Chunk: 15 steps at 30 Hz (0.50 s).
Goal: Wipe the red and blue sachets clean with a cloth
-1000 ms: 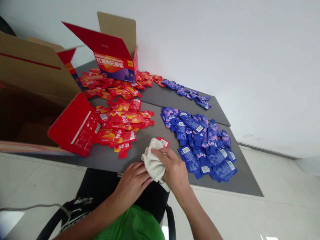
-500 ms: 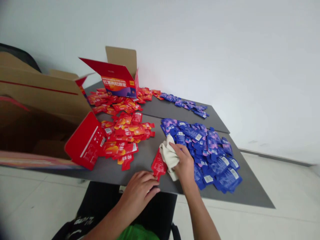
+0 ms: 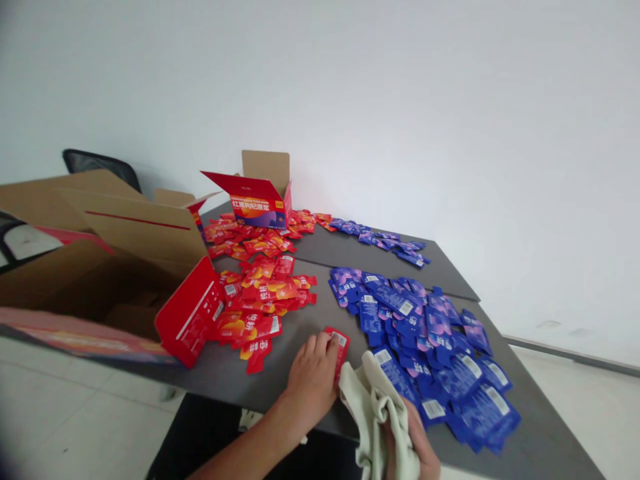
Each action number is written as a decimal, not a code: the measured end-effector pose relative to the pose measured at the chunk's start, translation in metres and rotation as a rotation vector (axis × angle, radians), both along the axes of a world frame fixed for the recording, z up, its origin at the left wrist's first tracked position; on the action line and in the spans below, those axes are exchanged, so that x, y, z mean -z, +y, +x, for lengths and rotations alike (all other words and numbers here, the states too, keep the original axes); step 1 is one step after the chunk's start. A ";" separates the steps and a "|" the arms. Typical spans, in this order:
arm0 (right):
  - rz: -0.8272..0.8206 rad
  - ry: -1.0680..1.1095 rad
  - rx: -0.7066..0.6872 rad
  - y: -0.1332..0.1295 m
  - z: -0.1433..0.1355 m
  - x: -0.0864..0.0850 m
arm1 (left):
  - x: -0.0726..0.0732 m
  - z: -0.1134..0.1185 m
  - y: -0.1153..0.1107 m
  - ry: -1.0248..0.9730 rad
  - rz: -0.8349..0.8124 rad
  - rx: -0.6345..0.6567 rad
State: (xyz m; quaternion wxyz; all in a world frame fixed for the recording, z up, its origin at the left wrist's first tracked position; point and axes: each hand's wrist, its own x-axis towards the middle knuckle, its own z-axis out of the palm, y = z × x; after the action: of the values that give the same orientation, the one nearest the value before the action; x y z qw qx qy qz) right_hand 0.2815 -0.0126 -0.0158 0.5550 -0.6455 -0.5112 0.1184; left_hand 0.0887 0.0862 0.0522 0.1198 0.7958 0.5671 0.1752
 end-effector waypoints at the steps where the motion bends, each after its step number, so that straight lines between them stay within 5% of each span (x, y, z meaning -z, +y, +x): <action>1: 0.012 0.018 0.024 0.002 -0.001 -0.001 | -0.007 0.002 0.002 0.029 -0.029 -0.015; 8: 0.022 0.098 -0.025 0.002 0.007 0.009 | -0.047 -0.004 0.016 0.157 -0.138 -0.008; 15: 0.143 -0.037 -0.271 0.004 0.029 0.026 | -0.044 -0.025 0.020 0.195 -0.132 -0.009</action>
State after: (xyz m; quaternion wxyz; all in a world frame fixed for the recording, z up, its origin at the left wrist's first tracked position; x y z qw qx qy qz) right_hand 0.3109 -0.0090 -0.0422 0.5692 -0.5315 -0.6107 0.1435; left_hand 0.0637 0.1063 0.0958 0.1156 0.7969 0.5900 0.0595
